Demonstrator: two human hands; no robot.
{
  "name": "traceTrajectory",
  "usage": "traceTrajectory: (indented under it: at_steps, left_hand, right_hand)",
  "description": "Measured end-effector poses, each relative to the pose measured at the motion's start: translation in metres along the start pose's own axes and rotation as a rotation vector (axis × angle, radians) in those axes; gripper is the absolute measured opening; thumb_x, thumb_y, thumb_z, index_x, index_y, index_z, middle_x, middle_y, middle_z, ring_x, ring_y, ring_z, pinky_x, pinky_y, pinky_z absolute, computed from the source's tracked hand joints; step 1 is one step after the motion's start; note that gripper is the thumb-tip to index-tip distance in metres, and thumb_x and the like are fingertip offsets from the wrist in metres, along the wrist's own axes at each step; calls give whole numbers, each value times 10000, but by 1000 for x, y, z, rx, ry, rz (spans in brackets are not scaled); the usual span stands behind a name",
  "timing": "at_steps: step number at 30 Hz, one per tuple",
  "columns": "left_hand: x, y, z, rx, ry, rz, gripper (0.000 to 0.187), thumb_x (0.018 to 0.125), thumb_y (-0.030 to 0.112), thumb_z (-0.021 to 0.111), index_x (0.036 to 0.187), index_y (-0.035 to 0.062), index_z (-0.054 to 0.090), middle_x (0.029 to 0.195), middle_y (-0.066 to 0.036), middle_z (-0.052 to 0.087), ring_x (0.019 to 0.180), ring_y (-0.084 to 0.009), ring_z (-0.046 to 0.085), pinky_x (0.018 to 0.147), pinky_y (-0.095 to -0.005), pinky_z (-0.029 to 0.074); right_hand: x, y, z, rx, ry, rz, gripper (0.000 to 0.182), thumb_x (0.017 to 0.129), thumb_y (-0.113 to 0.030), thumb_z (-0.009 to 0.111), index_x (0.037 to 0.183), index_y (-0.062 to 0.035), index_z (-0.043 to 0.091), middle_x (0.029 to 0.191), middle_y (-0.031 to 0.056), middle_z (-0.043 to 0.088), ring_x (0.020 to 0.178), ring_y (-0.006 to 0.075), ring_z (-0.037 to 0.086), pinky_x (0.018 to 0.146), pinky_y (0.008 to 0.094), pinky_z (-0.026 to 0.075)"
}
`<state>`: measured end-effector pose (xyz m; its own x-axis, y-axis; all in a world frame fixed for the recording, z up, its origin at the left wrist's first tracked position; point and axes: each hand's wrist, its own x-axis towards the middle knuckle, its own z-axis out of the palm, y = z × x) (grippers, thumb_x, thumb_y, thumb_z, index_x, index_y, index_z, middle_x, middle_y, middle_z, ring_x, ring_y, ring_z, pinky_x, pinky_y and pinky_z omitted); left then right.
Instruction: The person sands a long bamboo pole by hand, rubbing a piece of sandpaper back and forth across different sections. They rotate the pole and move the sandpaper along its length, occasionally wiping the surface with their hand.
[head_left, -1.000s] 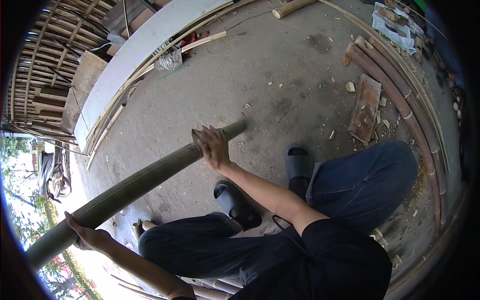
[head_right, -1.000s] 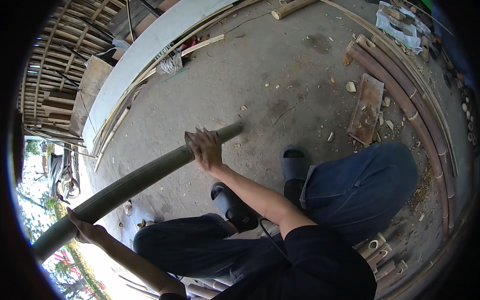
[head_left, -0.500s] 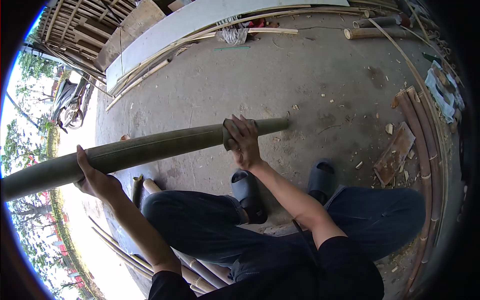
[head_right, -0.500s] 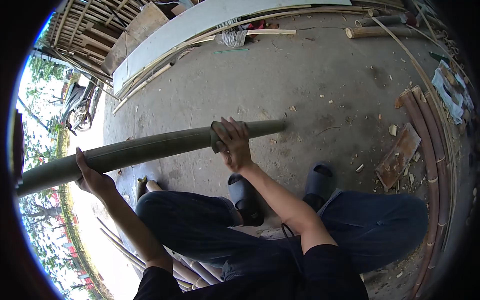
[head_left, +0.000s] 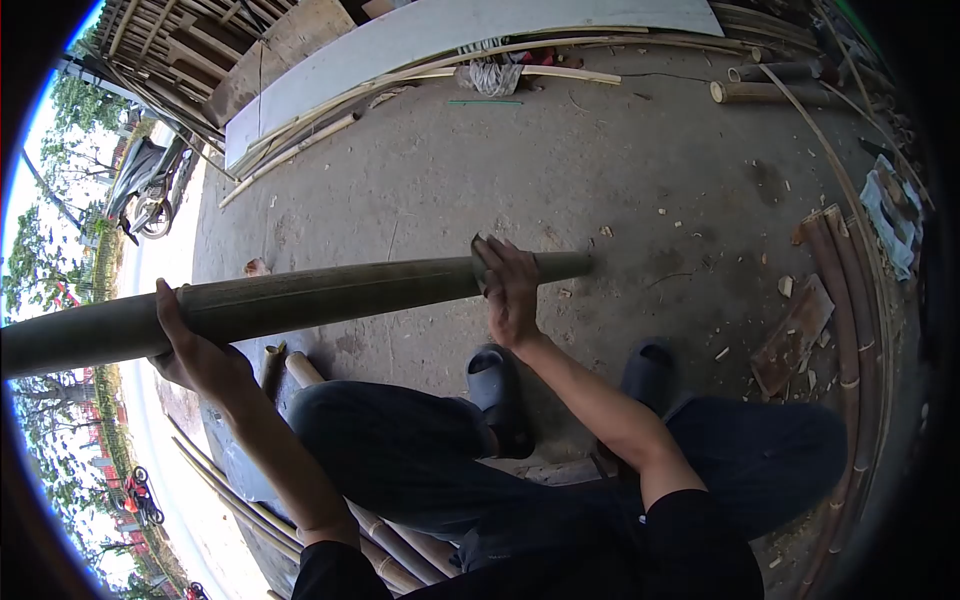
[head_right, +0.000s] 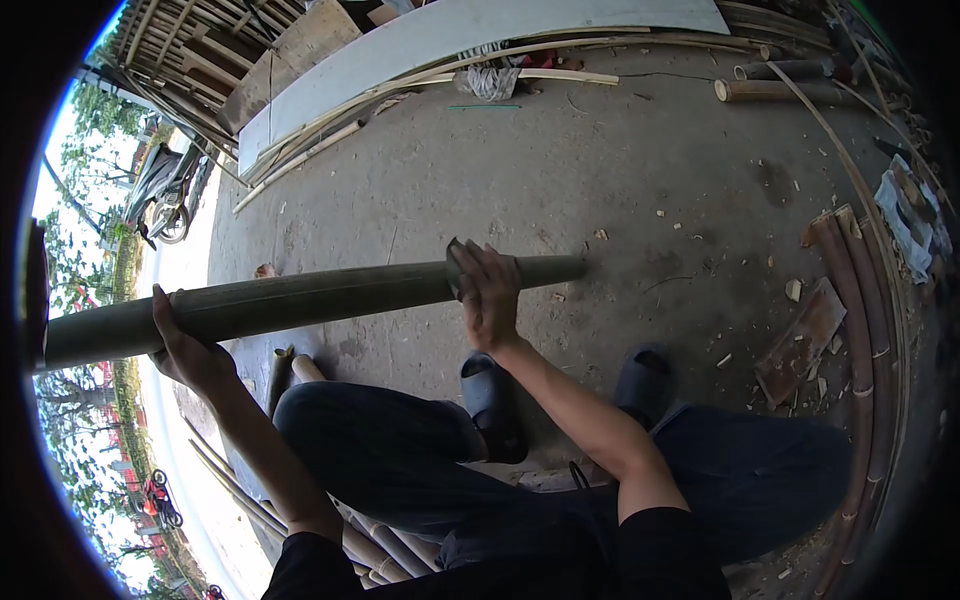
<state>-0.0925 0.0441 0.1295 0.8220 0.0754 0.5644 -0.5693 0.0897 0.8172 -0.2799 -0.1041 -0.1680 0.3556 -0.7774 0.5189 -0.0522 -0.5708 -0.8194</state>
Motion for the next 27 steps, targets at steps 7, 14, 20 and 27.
traceTrajectory:
  at_steps: [7, 14, 20, 27]
  left_hand:
    - [3, -6, 2, 1, 10, 64, 574, 800, 210, 864, 1211, -45, 556, 1145, -138, 642, 1016, -218, 658, 932, -365, 576]
    - [-3, 0, 3, -27, 49, 8, 593, 784, 211, 855, 1234, -34, 556, 1173, -141, 622, 1027, -251, 647, 933, -394, 575]
    - [4, -2, -11, -161, 97, -172, 421, 809, 212, 743, 1120, -46, 622, 1099, -148, 639, 974, -269, 661, 868, -398, 578]
    - [15, -27, -23, -356, -3, -122, 439, 823, 232, 607, 1114, -96, 633, 1054, -181, 649, 989, -298, 667, 901, -398, 557]
  right_hand:
    - [-29, 79, -3, -143, -11, -146, 458, 1056, -253, 381, 1458, -74, 510, 1491, 191, 476, 1378, 411, 414, 1159, 525, 270]
    - [-30, -7, 8, -110, 42, -27, 492, 1058, -294, 380, 1484, -67, 473, 1511, 217, 438, 1414, 416, 363, 1189, 522, 206]
    - [14, 55, -24, 193, -235, 150, 465, 1027, -353, 371, 1127, -54, 714, 1031, 202, 710, 1068, 381, 646, 1020, 452, 415]
    - [-10, 241, -57, -160, -516, 514, 501, 931, -468, 410, 1072, -105, 726, 1115, 203, 701, 1075, 400, 649, 929, 458, 485]
